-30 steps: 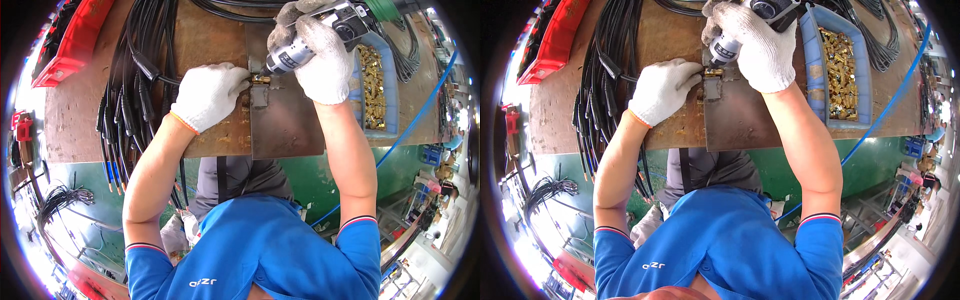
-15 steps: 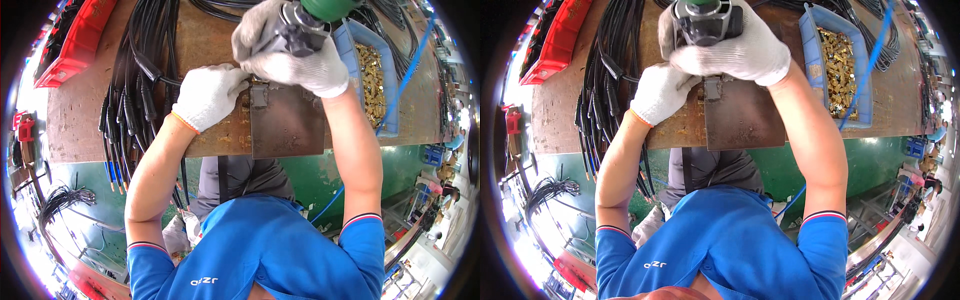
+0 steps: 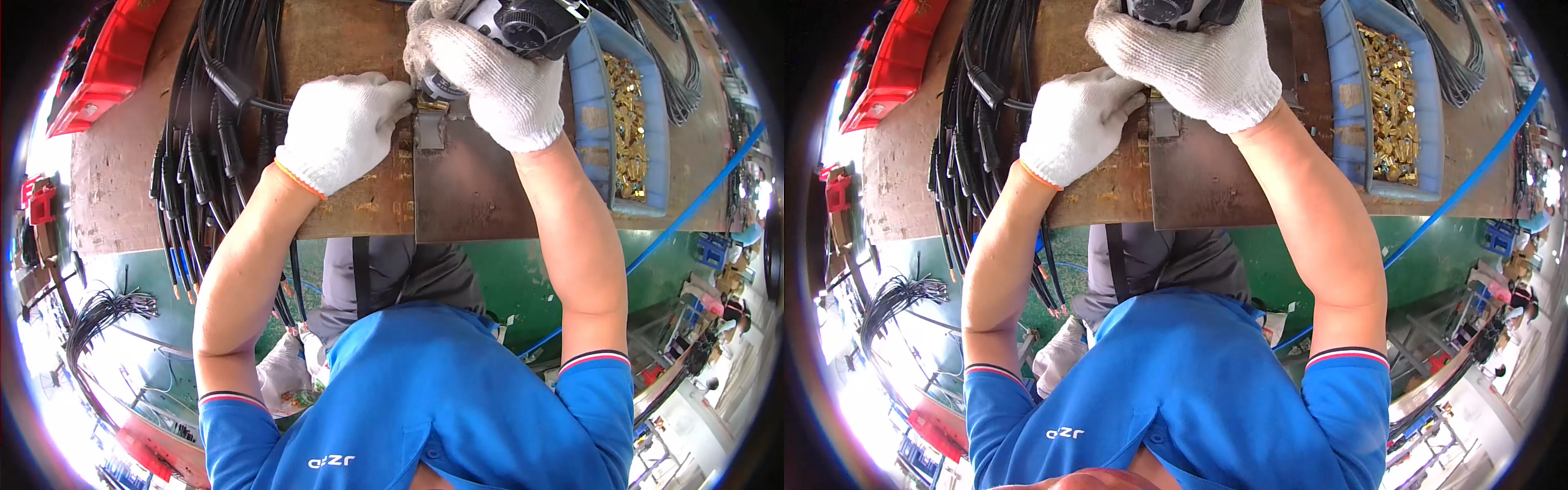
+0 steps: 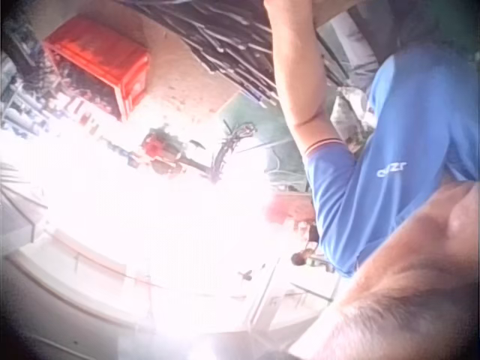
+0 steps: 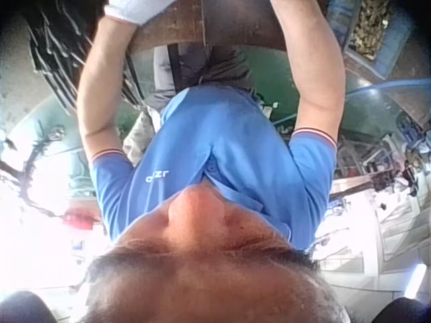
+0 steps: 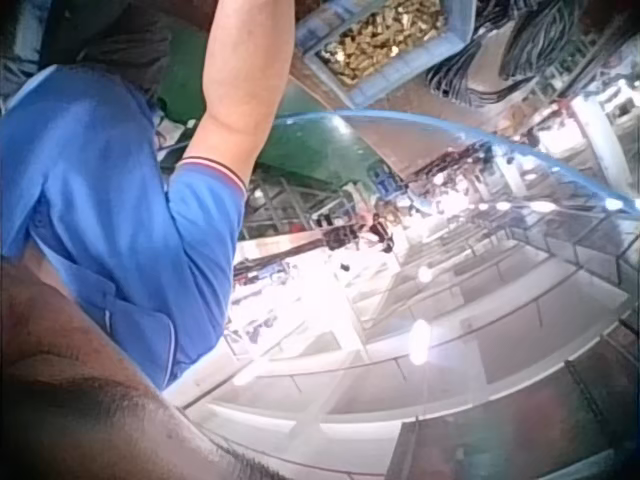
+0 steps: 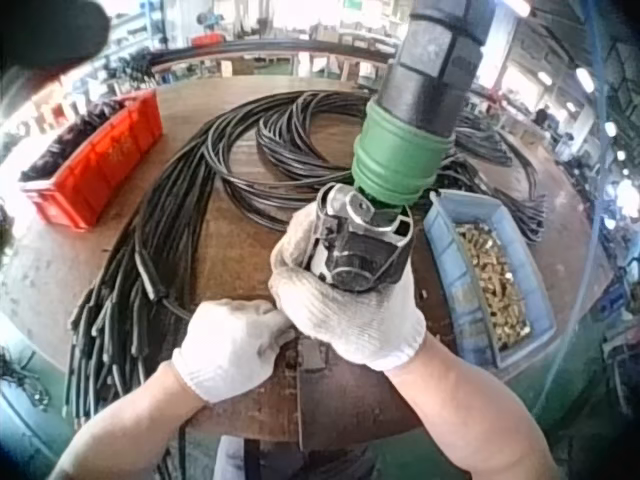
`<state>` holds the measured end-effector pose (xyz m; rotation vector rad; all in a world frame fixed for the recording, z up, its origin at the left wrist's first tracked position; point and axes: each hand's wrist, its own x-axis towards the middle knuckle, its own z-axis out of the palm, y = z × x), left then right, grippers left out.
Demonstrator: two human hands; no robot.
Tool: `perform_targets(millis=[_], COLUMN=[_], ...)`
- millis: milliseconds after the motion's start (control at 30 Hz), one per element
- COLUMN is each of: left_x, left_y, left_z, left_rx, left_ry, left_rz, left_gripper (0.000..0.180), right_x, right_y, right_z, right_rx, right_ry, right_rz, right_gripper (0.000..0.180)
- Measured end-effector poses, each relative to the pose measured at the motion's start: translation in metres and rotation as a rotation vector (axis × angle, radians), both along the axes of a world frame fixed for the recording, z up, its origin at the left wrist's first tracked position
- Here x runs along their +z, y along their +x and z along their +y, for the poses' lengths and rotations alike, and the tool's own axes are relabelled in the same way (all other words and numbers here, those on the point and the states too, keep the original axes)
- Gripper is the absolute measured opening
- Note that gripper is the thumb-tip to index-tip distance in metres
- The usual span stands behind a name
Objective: The person repeatedly picks up black cables and brass connectors, inserts the connector onto the stripped end of the cable, and uses a pneumatic crimping tool to secure the connection. The finished cables are placed on the table after each operation.
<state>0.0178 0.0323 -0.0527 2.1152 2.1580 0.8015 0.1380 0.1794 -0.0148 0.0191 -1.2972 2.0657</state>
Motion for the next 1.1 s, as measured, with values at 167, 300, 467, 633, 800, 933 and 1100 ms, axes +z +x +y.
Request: perform_targets(millis=[167,300,467,633,800,933,1100], left_x=[-0.002,0.000,0.003,0.018,0.052,0.068,0.068], left_y=[-0.001,-0.002,-0.005,-0.002,-0.003,-0.001,0.000], left_z=[-0.001,0.000,-0.002,-0.003,-0.013,-0.016,-0.015], left_rx=[0.014,0.017,0.031,0.026,0.004,-0.040,-0.102], left_ry=[0.002,-0.018,-0.074,-0.143,-0.079,-0.087,-0.061], left_rz=[-0.002,0.001,-0.045,-0.003,-0.099,-0.171,-0.186], left_gripper=[0.013,0.016,0.020,0.022,0.023,0.022,0.020], right_x=[0.012,0.018,0.067,0.115,0.122,0.076,0.021], right_y=[0.005,0.004,0.007,0.050,0.148,0.205,0.235], right_z=[-0.008,-0.010,-0.021,0.031,0.133,0.171,0.182], right_rx=[-0.011,-0.026,-0.155,-0.191,-0.352,-0.754,-0.963], right_ry=[0.022,0.114,0.157,0.180,0.104,-0.063,0.239], right_rz=[-0.022,-0.125,-0.239,0.027,-0.159,-0.768,-0.989], right_gripper=[0.030,0.029,0.021,0.014,0.021,0.019,0.026])
